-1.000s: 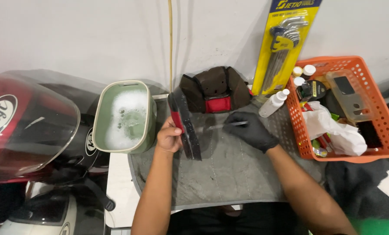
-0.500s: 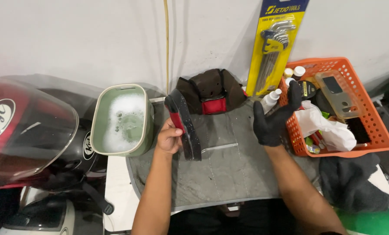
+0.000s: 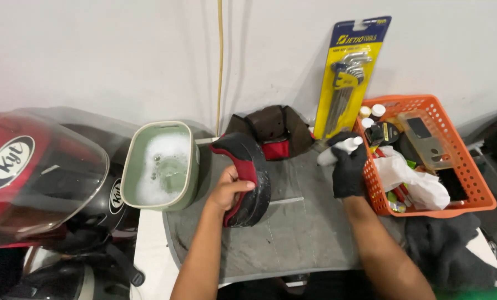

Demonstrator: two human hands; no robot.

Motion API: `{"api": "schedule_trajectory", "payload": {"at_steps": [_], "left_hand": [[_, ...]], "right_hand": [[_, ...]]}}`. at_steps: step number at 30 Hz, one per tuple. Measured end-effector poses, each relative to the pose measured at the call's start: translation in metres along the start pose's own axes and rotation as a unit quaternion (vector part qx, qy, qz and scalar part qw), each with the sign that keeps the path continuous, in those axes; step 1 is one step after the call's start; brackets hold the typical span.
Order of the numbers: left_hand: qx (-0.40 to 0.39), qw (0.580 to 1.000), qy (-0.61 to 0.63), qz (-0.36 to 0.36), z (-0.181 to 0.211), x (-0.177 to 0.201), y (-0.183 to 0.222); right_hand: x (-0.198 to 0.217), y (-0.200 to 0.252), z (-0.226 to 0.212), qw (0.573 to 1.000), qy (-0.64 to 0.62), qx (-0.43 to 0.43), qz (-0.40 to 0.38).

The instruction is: The person scrubs the interior padding of a red and black motorcycle helmet liner using a toothbrush and soapy water. They hold the liner in their left hand and scrub with their right hand, occasionally dipping the brush into a bucket of water.

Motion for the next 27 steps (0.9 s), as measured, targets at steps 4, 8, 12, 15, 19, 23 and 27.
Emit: {"api": "schedule_trajectory", "payload": {"at_steps": [4, 8, 12, 15, 19, 23, 27], "left_hand": [[0.028, 0.999, -0.043, -0.008, -0.004, -0.008, -0.005], [0.070, 0.992, -0.099, -0.027, -0.014, -0.009, -0.009], [0.090, 0.985, -0.142, -0.045, -0.016, -0.017, -0.007], [0.088, 0.983, -0.154, -0.055, -0.004, -0.027, -0.009], [0.092, 0.983, -0.156, -0.042, -0.012, -0.014, -0.009], [0.085, 0.983, -0.157, -0.034, -0.010, -0.012, -0.009], [0.081, 0.983, -0.160, -0.034, 0.001, -0.022, -0.010]], "right_hand": [[-0.039, 0.020, 0.047, 0.923, -0.320, -0.188, -0.100], [-0.071, 0.037, 0.072, 0.814, -0.437, -0.296, -0.244], [-0.082, 0.038, 0.049, 0.761, -0.494, -0.167, -0.386], [-0.081, 0.037, 0.044, 0.799, -0.439, -0.145, -0.385], [-0.076, 0.038, 0.036, 0.851, -0.350, -0.104, -0.378], [-0.087, 0.045, 0.026, 0.839, -0.340, -0.130, -0.405], [-0.095, 0.051, 0.014, 0.800, -0.357, -0.107, -0.470]]}}
Point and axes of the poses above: each hand's wrist, its own y-axis away from the middle knuckle, its own x-axis out of the back of the hand, z = x × y, the point moved 8 cm from there along -y, towards the middle knuckle, and after that the axes turned 12 degrees about -z, right-handed, at the moved point
